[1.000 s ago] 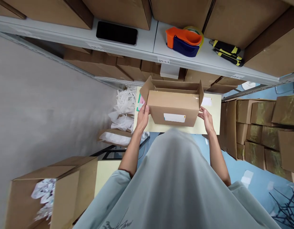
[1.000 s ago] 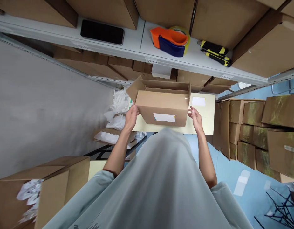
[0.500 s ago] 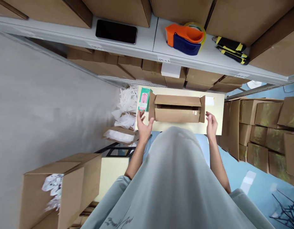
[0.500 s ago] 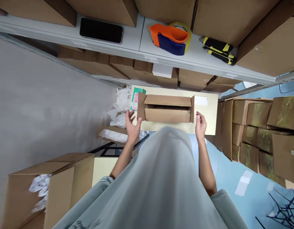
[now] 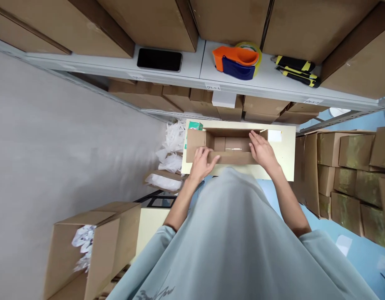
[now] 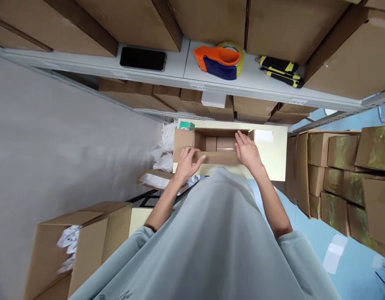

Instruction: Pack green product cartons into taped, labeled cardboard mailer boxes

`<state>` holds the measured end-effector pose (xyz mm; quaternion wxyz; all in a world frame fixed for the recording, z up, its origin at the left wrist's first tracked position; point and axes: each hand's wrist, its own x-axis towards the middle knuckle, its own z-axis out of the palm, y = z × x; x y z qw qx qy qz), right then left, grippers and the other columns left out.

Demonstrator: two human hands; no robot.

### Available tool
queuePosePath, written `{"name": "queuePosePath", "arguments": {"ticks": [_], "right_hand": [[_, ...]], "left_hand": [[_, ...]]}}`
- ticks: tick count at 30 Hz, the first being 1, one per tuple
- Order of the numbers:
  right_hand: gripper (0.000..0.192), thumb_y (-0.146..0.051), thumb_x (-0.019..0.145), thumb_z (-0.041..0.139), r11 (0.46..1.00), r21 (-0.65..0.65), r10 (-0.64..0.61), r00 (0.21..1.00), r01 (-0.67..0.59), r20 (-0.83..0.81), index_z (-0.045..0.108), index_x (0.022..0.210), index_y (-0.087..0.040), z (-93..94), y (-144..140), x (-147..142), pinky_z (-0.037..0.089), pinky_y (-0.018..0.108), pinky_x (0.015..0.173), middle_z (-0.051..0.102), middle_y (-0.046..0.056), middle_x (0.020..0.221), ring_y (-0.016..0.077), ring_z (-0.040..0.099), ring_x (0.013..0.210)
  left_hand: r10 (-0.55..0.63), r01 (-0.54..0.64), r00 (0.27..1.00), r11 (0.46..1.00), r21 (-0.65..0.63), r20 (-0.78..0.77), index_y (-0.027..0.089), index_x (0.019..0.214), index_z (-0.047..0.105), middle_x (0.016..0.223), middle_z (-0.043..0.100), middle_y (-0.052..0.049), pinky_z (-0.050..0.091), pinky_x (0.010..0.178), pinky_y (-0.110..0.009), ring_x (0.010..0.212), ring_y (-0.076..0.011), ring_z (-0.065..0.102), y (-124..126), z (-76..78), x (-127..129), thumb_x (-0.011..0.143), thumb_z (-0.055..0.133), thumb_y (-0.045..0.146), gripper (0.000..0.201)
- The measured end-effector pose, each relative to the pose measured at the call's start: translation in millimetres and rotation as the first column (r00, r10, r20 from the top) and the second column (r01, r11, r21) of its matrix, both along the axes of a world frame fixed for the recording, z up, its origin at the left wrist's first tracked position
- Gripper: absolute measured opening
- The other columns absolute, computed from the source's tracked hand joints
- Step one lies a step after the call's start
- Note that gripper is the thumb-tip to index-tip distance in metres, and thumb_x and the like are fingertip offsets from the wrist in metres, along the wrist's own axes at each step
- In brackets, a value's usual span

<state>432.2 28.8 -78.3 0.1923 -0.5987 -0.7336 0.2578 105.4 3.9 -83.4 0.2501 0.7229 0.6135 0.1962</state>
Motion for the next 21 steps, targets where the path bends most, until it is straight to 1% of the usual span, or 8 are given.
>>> {"name": "queuePosePath", "arguments": {"ticks": [2, 5, 10, 12, 14, 16, 19, 21], "right_hand": [[0.066, -0.03, 0.115, 0.042, 1.0, 0.011, 0.019, 1.0, -0.019, 0.017, 0.049, 0.178, -0.012, 1.0, 14, 12, 0.04, 0.067, 0.141, 0.045, 0.013, 0.187, 0.0399, 0.053, 0.165], [0.07, -0.028, 0.114, 0.044, 1.0, -0.008, 0.025, 0.995, -0.025, 0.097, 0.041, 0.183, -0.014, -4.2, 37, 26, 0.043, 0.076, 0.135, 0.038, 0.013, 0.191, 0.0454, 0.053, 0.162], [0.07, -0.028, 0.112, 0.053, 0.997, -0.042, 0.074, 0.969, -0.066, 0.234, 0.044, 0.181, -0.019, -38.0, 61, 36, 0.051, 0.077, 0.127, 0.019, 0.015, 0.196, 0.0504, 0.049, 0.163], [0.068, -0.028, 0.111, 0.055, 0.998, -0.029, 0.056, 0.976, -0.051, 0.209, 0.05, 0.178, -0.018, -55.4, 64, 39, 0.05, 0.075, 0.127, 0.026, 0.019, 0.194, 0.0504, 0.051, 0.162], [0.067, -0.031, 0.111, 0.054, 1.0, -0.005, 0.026, 0.992, -0.025, 0.126, 0.052, 0.177, -0.018, -70.6, 66, 43, 0.049, 0.074, 0.128, 0.043, 0.023, 0.186, 0.0489, 0.054, 0.16], [0.067, -0.035, 0.111, 0.051, 1.0, 0.013, 0.01, 1.0, -0.01, 0.027, 0.053, 0.177, -0.019, -81.2, 66, 48, 0.049, 0.071, 0.128, 0.059, 0.023, 0.173, 0.046, 0.058, 0.157], [0.067, -0.039, 0.108, 0.053, 1.0, 0.031, 0.001, 0.994, 0.002, -0.108, 0.058, 0.173, -0.021, -86.6, 61, 53, 0.052, 0.066, 0.127, 0.072, 0.02, 0.159, 0.0404, 0.066, 0.145], [0.067, -0.04, 0.105, 0.055, 0.999, 0.033, -0.019, 0.983, 0.026, -0.185, 0.063, 0.169, -0.023, -84.5, 53, 52, 0.054, 0.064, 0.126, 0.075, 0.018, 0.152, 0.0379, 0.069, 0.138]], "left_hand": [[-0.016, 0.016, 0.999, 1.0, -0.003, 0.043, 0.025, 0.107, 0.078, 0.138, 0.072, -0.017, 0.05, 0.13, -0.056, 0.143, -0.0349, 0.064, -8, 3.5, -9, 0.112, 0.054, 0.055, 0.038], [-0.058, 0.059, 0.997, 0.998, -0.019, 0.049, 0.026, 0.094, 0.078, 0.149, 0.072, -0.014, 0.045, 0.136, -0.059, 0.157, -0.0351, 0.056, -21, 6.4, -18, 0.11, 0.057, 0.05, 0.036], [-0.056, 0.052, 0.997, 0.995, -0.086, -0.045, 0.026, 0.108, 0.083, 0.164, 0.065, -0.01, 0.04, 0.141, -0.064, 0.171, -0.038, 0.043, -47, -0.5, -24, 0.103, 0.067, 0.042, 0.023], [-0.032, 0.021, 0.994, 0.994, -0.108, -0.103, 0.026, 0.116, 0.082, 0.169, 0.062, -0.011, 0.038, 0.142, -0.065, 0.175, -0.04, 0.036, -58, -5.9, -21, 0.098, 0.073, 0.039, 0.025], [-0.032, 0.012, 0.986, 0.992, -0.127, -0.162, 0.024, 0.126, 0.08, 0.172, 0.059, -0.014, 0.034, 0.144, -0.067, 0.178, -0.0431, 0.03, -67, -12.5, -14, 0.093, 0.08, 0.041, 0.036], [-0.063, 0.031, 0.977, 0.987, -0.155, -0.203, 0.022, 0.141, 0.076, 0.176, 0.054, -0.017, 0.027, 0.146, -0.069, 0.18, -0.047, 0.025, -73, -19.7, -6, 0.088, 0.09, 0.05, 0.061], [-0.133, 0.086, 0.967, 0.974, -0.21, -0.219, 0.021, 0.168, 0.059, 0.184, 0.043, -0.022, 0.018, 0.146, -0.073, 0.18, -0.0524, 0.019, -75, -29.8, 6, 0.077, 0.1, 0.065, 0.109], [-0.187, 0.129, 0.956, 0.96, -0.247, -0.226, 0.022, 0.176, 0.049, 0.184, 0.041, -0.025, 0.019, 0.145, -0.074, 0.18, -0.0545, 0.018, -73, -35.1, 11, 0.069, 0.106, 0.065, 0.129]]}}
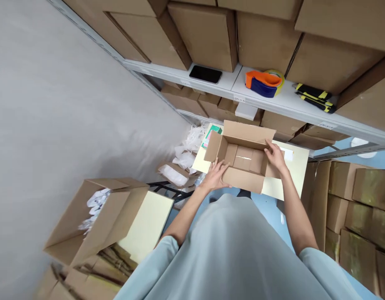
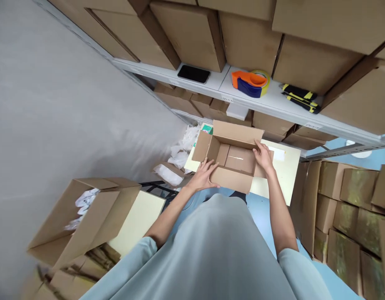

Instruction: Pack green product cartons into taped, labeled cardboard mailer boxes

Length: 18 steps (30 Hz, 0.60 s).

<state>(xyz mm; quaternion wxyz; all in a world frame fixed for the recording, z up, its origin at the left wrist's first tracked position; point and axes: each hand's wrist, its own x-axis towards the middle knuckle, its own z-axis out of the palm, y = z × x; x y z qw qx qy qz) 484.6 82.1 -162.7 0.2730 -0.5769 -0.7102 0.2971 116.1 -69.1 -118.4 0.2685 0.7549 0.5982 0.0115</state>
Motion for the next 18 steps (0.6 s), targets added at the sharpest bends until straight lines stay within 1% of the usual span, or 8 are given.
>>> {"name": "queuePosePath", "arguments": {"ticks": [2, 4, 5, 7, 9, 12, 15, 18], "right_hand": [[0.066, -0.044, 0.102, 0.056, 1.0, 0.007, -0.029, 0.998, 0.029, -0.063, 0.068, 0.164, -0.022, 5.3, -11, -5, 0.054, 0.064, 0.125, 0.076, 0.018, 0.149, 0.0372, 0.07, 0.136], [0.068, -0.051, 0.101, 0.058, 0.997, 0.043, -0.052, 0.993, 0.056, -0.106, 0.071, 0.16, -0.021, 13.3, -24, -14, 0.053, 0.064, 0.126, 0.075, 0.02, 0.15, 0.0377, 0.069, 0.139], [0.069, -0.056, 0.101, 0.059, 0.995, 0.074, -0.056, 0.991, 0.065, -0.121, 0.073, 0.158, -0.021, 18.3, -31, -21, 0.052, 0.064, 0.128, 0.075, 0.02, 0.15, 0.0378, 0.068, 0.14], [0.071, -0.066, 0.102, 0.059, 0.986, 0.153, -0.047, 0.989, 0.069, -0.138, 0.075, 0.155, -0.022, 30.0, -46, -40, 0.051, 0.064, 0.129, 0.077, 0.019, 0.148, 0.0375, 0.069, 0.141], [0.074, -0.073, 0.102, 0.059, 0.975, 0.22, -0.014, 0.991, 0.044, -0.134, 0.077, 0.154, -0.023, 43.1, -64, -67, 0.052, 0.063, 0.128, 0.078, 0.019, 0.145, 0.0369, 0.07, 0.139], [0.076, -0.077, 0.103, 0.06, 0.962, 0.271, 0.066, 0.992, -0.035, -0.104, 0.077, 0.154, -0.023, 61.4, -94, -123, 0.056, 0.062, 0.124, 0.079, 0.019, 0.143, 0.0362, 0.072, 0.135], [0.071, -0.075, 0.105, 0.061, 0.94, 0.286, 0.217, 0.973, -0.184, -0.085, 0.077, 0.153, -0.025, 74.0, -125, -196, 0.058, 0.061, 0.123, 0.078, 0.017, 0.145, 0.0348, 0.074, 0.134], [0.065, -0.071, 0.107, 0.063, 0.877, 0.282, 0.422, 0.904, -0.388, -0.069, 0.078, 0.152, -0.027, 80.4, -155, -284, 0.055, 0.061, 0.127, 0.078, 0.016, 0.149, 0.0342, 0.073, 0.14]], "left_hand": [[-0.05, 0.05, 0.999, 0.999, -0.019, -0.009, 0.022, 0.178, 0.047, 0.179, 0.048, -0.027, 0.022, 0.143, -0.074, 0.178, -0.0545, 0.024, 0, -3.4, 1, 0.064, 0.11, 0.057, 0.135], [-0.08, 0.08, 0.996, 0.997, -0.005, 0.026, 0.022, 0.177, 0.048, 0.171, 0.058, -0.025, 0.03, 0.141, -0.071, 0.171, -0.0522, 0.04, -8, -4.7, -3, 0.065, 0.11, 0.051, 0.132], [-0.078, 0.077, 0.995, 0.997, 0.015, 0.068, 0.023, 0.177, 0.049, 0.167, 0.061, -0.023, 0.036, 0.139, -0.068, 0.166, -0.0501, 0.048, -16, -4.6, -8, 0.065, 0.11, 0.051, 0.13], [-0.043, 0.033, 0.981, 0.998, 0.058, 0.188, 0.025, 0.175, 0.052, 0.162, 0.065, -0.02, 0.045, 0.134, -0.06, 0.156, -0.0457, 0.058, -41, -3.0, -22, 0.067, 0.108, 0.057, 0.126], [0.027, -0.057, 0.95, 0.994, 0.088, 0.311, 0.025, 0.173, 0.055, 0.162, 0.066, -0.018, 0.048, 0.133, -0.055, 0.153, -0.0424, 0.061, -77, -0.1, -44, 0.068, 0.107, 0.061, 0.123], [0.16, -0.22, 0.886, 0.971, 0.09, 0.435, 0.024, 0.172, 0.057, 0.165, 0.066, -0.016, 0.046, 0.136, -0.053, 0.156, -0.0399, 0.06, -145, 6.1, -84, 0.071, 0.105, 0.062, 0.118], [0.309, -0.372, 0.815, 0.927, 0.035, 0.491, 0.028, 0.172, 0.057, 0.169, 0.064, -0.014, 0.045, 0.137, -0.054, 0.159, -0.0404, 0.059, -221, 14.4, -130, 0.071, 0.105, 0.063, 0.117], [0.465, -0.512, 0.726, 0.858, -0.055, 0.507, 0.028, 0.173, 0.057, 0.172, 0.061, -0.014, 0.046, 0.137, -0.053, 0.16, -0.0412, 0.059, -300, 23.6, -174, 0.073, 0.103, 0.066, 0.116]]}}
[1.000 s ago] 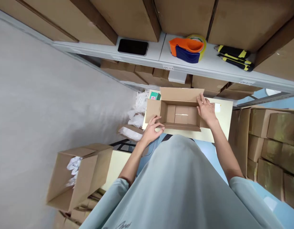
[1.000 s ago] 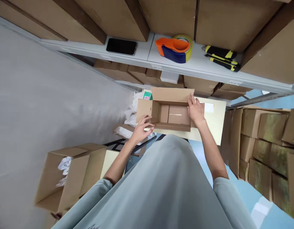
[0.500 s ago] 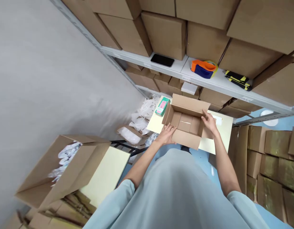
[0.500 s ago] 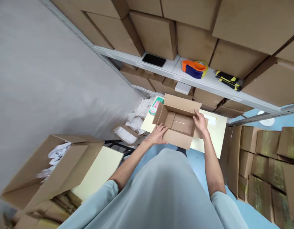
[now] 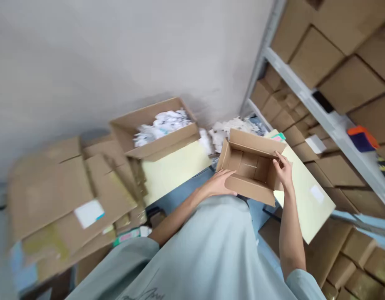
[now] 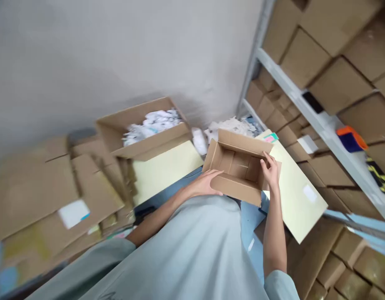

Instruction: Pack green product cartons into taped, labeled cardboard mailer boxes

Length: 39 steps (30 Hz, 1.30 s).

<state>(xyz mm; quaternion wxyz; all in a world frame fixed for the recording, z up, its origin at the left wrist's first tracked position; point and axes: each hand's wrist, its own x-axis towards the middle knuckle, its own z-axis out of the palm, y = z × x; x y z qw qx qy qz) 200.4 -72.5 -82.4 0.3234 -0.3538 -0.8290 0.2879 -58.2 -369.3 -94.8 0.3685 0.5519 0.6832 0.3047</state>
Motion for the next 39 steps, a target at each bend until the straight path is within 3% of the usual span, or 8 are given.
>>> {"name": "queuePosePath", "arguments": {"ticks": [3, 7, 14, 19, 24, 29, 34, 39], "right_hand": [[0.062, -0.07, 0.108, 0.063, 0.974, -0.007, 0.228, 0.973, -0.228, 0.029, 0.079, 0.15, -0.027, 2.0, -29, -99, 0.053, 0.06, 0.13, 0.078, 0.015, 0.152, 0.0342, 0.071, 0.144], [0.065, -0.072, 0.107, 0.063, 0.866, -0.066, 0.5, 0.862, -0.496, 0.084, 0.079, 0.15, -0.026, -2.0, -69, -224, 0.052, 0.059, 0.132, 0.079, 0.015, 0.152, 0.0343, 0.072, 0.144], [0.074, -0.077, 0.104, 0.058, 0.63, -0.198, 0.776, 0.596, -0.751, 0.207, 0.075, 0.152, -0.022, -26.7, -131, -371, 0.047, 0.056, 0.137, 0.076, 0.016, 0.159, 0.035, 0.068, 0.152], [0.064, -0.063, 0.111, 0.052, 0.57, -0.191, 0.807, 0.501, -0.799, 0.314, 0.069, 0.156, -0.021, -29.3, -142, -413, 0.046, 0.056, 0.137, 0.073, 0.017, 0.162, 0.0336, 0.066, 0.154], [0.051, -0.052, 0.113, 0.052, 0.529, -0.187, 0.816, 0.436, -0.828, 0.379, 0.075, 0.149, -0.024, -17.6, -132, -422, 0.049, 0.058, 0.133, 0.075, 0.017, 0.155, 0.0361, 0.065, 0.15], [0.046, -0.052, 0.116, 0.05, 0.573, -0.122, 0.777, 0.49, -0.811, 0.394, 0.081, 0.138, -0.025, 12.1, -130, -427, 0.049, 0.058, 0.133, 0.071, 0.018, 0.154, 0.0378, 0.065, 0.148], [0.042, -0.047, 0.115, 0.053, 0.541, -0.065, 0.776, 0.469, -0.838, 0.421, 0.085, 0.13, -0.024, 41.7, -138, -448, 0.056, 0.059, 0.125, 0.075, 0.018, 0.145, 0.0401, 0.071, 0.136], [0.034, -0.04, 0.113, 0.055, 0.499, 0.033, 0.767, 0.459, -0.866, 0.448, 0.086, 0.116, -0.025, 65.0, -162, -491, 0.06, 0.054, 0.114, 0.081, 0.017, 0.131, 0.0394, 0.074, 0.126]], "left_hand": [[0.193, -0.191, 0.98, 0.98, -0.054, 0.04, 0.027, 0.174, 0.056, 0.175, 0.059, -0.014, 0.047, 0.137, -0.05, 0.163, -0.0399, 0.058, -76, 5.6, -35, 0.077, 0.1, 0.065, 0.113], [0.449, -0.445, 0.893, 0.892, -0.086, 0.037, 0.027, 0.173, 0.056, 0.177, 0.057, -0.013, 0.046, 0.138, -0.048, 0.165, -0.0386, 0.056, -157, 0.2, -61, 0.086, 0.092, 0.065, 0.101], [0.725, -0.716, 0.688, 0.685, -0.138, 0.03, 0.025, 0.171, 0.058, 0.175, 0.06, -0.013, 0.046, 0.138, -0.049, 0.164, -0.0372, 0.056, -225, -24.8, -82, 0.092, 0.084, 0.065, 0.092], [0.829, -0.801, 0.555, 0.553, -0.23, 0.061, 0.025, 0.172, 0.056, 0.175, 0.061, -0.013, 0.045, 0.138, -0.05, 0.164, -0.036, 0.057, -233, -19.9, -99, 0.09, 0.084, 0.069, 0.097], [0.864, -0.837, 0.502, 0.476, -0.27, -0.033, 0.026, 0.17, 0.057, 0.173, 0.064, -0.013, 0.051, 0.134, -0.053, 0.161, -0.0374, 0.061, -235, 11.9, -105, 0.102, 0.071, 0.073, 0.085], [0.908, -0.943, 0.312, 0.332, 0.025, -0.279, 0.025, 0.164, 0.062, 0.163, 0.07, -0.016, 0.053, 0.132, -0.055, 0.153, -0.0374, 0.066, -231, 34.1, -134, 0.111, 0.065, 0.057, 0.062], [0.922, -0.941, 0.155, 0.247, 0.233, -0.355, 0.02, 0.168, 0.056, 0.18, 0.049, -0.021, 0.044, 0.139, -0.057, 0.168, -0.0382, 0.05, -213, 17.1, -199, 0.108, 0.072, 0.035, 0.064], [0.934, -0.922, 0.195, 0.278, 0.269, -0.299, 0.024, 0.155, 0.071, 0.167, 0.066, -0.014, 0.046, 0.138, -0.051, 0.159, -0.0316, 0.06, -198, -4.3, -242, 0.113, 0.06, 0.027, 0.044]]}}
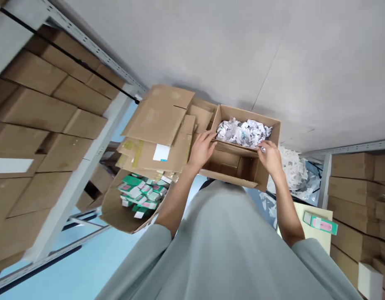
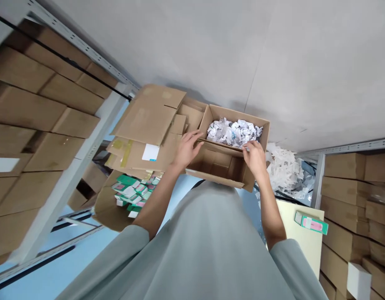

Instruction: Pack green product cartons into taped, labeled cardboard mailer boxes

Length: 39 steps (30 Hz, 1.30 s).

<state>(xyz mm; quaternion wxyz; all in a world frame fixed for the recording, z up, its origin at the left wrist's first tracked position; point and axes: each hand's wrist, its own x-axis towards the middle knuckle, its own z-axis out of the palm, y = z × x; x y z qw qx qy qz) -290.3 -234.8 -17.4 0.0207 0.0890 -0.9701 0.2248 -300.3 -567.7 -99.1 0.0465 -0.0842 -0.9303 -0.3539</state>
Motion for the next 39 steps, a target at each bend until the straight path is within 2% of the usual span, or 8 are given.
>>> {"name": "queuePosePath", "arguments": {"ticks": [4, 8, 11, 14, 22, 30, 34, 39], "right_hand": [[0.026, -0.032, 0.112, 0.061, 0.99, 0.102, 0.078, 0.985, -0.094, 0.151, 0.085, 0.118, -0.025, 9.1, -52, -69, 0.06, 0.046, 0.107, 0.087, 0.012, 0.121, 0.0348, 0.08, 0.117], [0.037, -0.037, 0.106, 0.079, 0.927, 0.357, -0.023, 0.93, -0.118, 0.368, 0.083, 0.135, -0.014, -5.9, -107, -140, 0.058, 0.046, 0.11, 0.083, 0.023, 0.137, 0.0397, 0.078, 0.132], [0.048, -0.037, 0.098, 0.09, 0.896, 0.435, -0.128, 0.891, -0.084, 0.435, 0.082, 0.136, -0.009, -24.4, -128, -166, 0.059, 0.042, 0.108, 0.08, 0.028, 0.143, 0.039, 0.078, 0.132], [0.035, -0.025, 0.102, 0.079, 0.898, 0.436, -0.147, 0.89, -0.063, 0.432, 0.084, 0.134, -0.011, -36.1, -131, -166, 0.06, 0.038, 0.105, 0.083, 0.024, 0.141, 0.0339, 0.081, 0.128], [0.031, -0.022, 0.105, 0.062, 0.951, 0.308, -0.086, 0.97, 0.011, 0.229, 0.084, 0.126, -0.02, 0.0, -110, -120, 0.059, 0.037, 0.102, 0.089, 0.012, 0.122, 0.032, 0.082, 0.116], [0.024, -0.048, 0.106, 0.069, 0.967, -0.166, -0.199, 0.98, 0.193, -0.019, 0.075, 0.101, -0.026, 57.2, -74, -11, 0.06, 0.035, 0.081, 0.083, 0.004, 0.095, 0.0228, 0.076, 0.08], [0.045, -0.071, 0.101, 0.077, 0.901, -0.385, -0.195, 0.979, 0.2, 0.052, 0.074, 0.098, -0.026, 73.6, -61, 51, 0.06, 0.033, 0.072, 0.079, 0.003, 0.089, 0.0209, 0.073, 0.076], [0.048, -0.073, 0.1, 0.077, 0.911, -0.352, -0.147, 0.967, 0.214, 0.207, 0.078, 0.097, -0.025, 61.0, -56, 94, 0.061, 0.034, 0.072, 0.081, 0.003, 0.088, 0.0209, 0.073, 0.075]], "left_hand": [[-0.043, 0.041, 0.997, 0.999, 0.031, 0.071, 0.024, 0.145, 0.078, 0.147, 0.077, -0.012, 0.055, 0.128, -0.048, 0.14, -0.0304, 0.071, 2, -6.4, -3, 0.115, 0.055, 0.029, 0.038], [-0.056, 0.055, 0.997, 0.998, 0.022, 0.061, 0.023, 0.145, 0.078, 0.145, 0.078, -0.013, 0.055, 0.127, -0.047, 0.139, -0.0315, 0.07, 1, -6.3, 2, 0.117, 0.051, 0.03, 0.04], [-0.06, 0.059, 0.996, 0.998, 0.02, 0.058, 0.023, 0.144, 0.079, 0.143, 0.078, -0.013, 0.055, 0.126, -0.047, 0.137, -0.0322, 0.07, 1, -4.4, 3, 0.117, 0.051, 0.029, 0.04], [-0.055, 0.053, 0.997, 0.998, 0.033, 0.062, 0.024, 0.144, 0.08, 0.142, 0.079, -0.012, 0.055, 0.126, -0.046, 0.137, -0.0321, 0.07, 1, -2.4, 4, 0.117, 0.051, 0.029, 0.04], [-0.065, 0.061, 0.997, 0.994, 0.087, 0.049, 0.023, 0.146, 0.079, 0.138, 0.079, -0.013, 0.055, 0.124, -0.045, 0.136, -0.0323, 0.07, 0, -4.4, 7, 0.117, 0.05, 0.026, 0.041], [-0.098, 0.093, 0.994, 0.991, 0.1, 0.043, 0.023, 0.146, 0.079, 0.138, 0.078, -0.014, 0.055, 0.123, -0.047, 0.136, -0.0339, 0.068, -2, -6.8, 9, 0.118, 0.048, 0.026, 0.041], [-0.131, 0.125, 0.99, 0.988, 0.096, 0.057, 0.022, 0.148, 0.078, 0.138, 0.077, -0.015, 0.054, 0.124, -0.048, 0.137, -0.035, 0.068, -4, -7.1, 7, 0.118, 0.049, 0.027, 0.042], [-0.132, 0.131, 0.991, 0.99, 0.06, 0.029, 0.024, 0.148, 0.078, 0.134, 0.078, -0.013, 0.055, 0.121, -0.046, 0.132, -0.0334, 0.069, -3, -11.9, 4, 0.119, 0.045, 0.03, 0.044]]}}
